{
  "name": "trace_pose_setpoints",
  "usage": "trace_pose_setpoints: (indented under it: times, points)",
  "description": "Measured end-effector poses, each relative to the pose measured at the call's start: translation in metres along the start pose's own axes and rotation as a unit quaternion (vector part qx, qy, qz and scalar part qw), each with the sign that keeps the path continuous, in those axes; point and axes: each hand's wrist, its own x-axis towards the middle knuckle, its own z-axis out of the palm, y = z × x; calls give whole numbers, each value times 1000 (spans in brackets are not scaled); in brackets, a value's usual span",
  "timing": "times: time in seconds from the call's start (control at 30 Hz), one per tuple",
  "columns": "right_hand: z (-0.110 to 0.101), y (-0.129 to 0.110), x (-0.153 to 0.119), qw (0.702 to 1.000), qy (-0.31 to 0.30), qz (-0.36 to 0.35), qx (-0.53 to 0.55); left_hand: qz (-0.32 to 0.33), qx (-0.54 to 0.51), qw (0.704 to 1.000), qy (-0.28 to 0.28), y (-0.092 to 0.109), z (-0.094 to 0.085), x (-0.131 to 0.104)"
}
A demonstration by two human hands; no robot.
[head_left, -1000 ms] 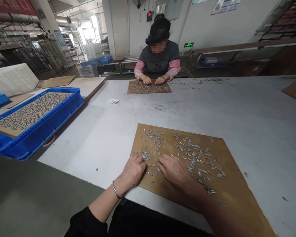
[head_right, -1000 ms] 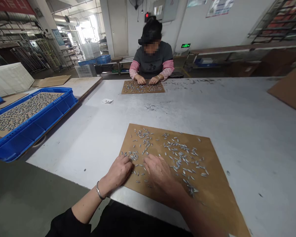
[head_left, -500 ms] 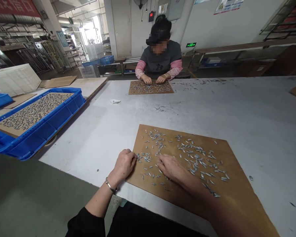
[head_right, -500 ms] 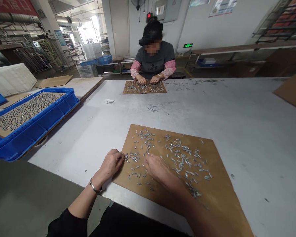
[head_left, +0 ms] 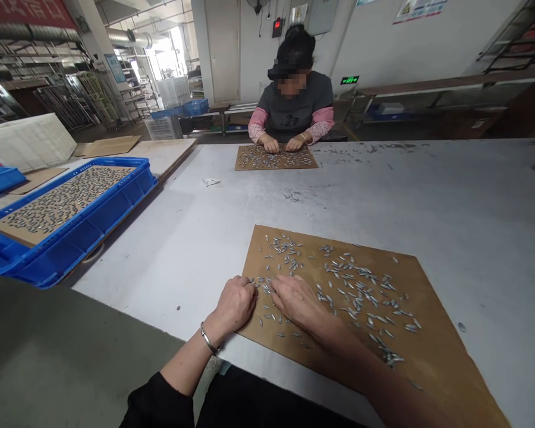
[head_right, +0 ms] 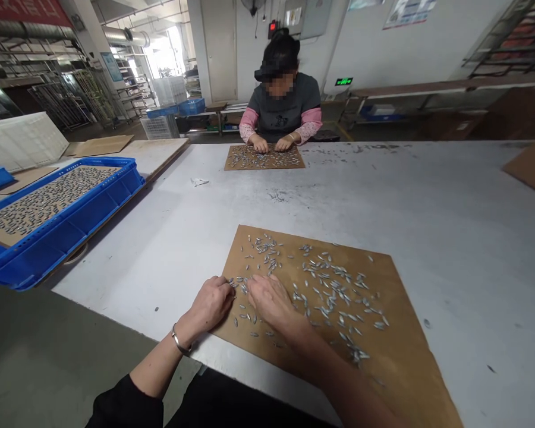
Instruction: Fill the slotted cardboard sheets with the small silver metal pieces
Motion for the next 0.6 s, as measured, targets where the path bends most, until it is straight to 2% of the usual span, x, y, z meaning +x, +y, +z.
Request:
trace_pose_setpoints:
  times: [0.17, 0.33, 0.5, 0.6]
  points:
    - [-7, 2, -10, 1000, -7, 4, 15, 11, -47, 999, -21, 1, -7, -16]
    - [-6, -7, -9, 999, -36, -7, 14, 0, -74, 996, -45, 3, -11, -20]
    - [-14, -7, -5, 996, -58, 15, 61, -24, -124, 992, -29, 5, -4, -23]
    - [-20, -7, -4, 995, -45, 24, 86, -46, -186, 981, -12, 3, -1, -27]
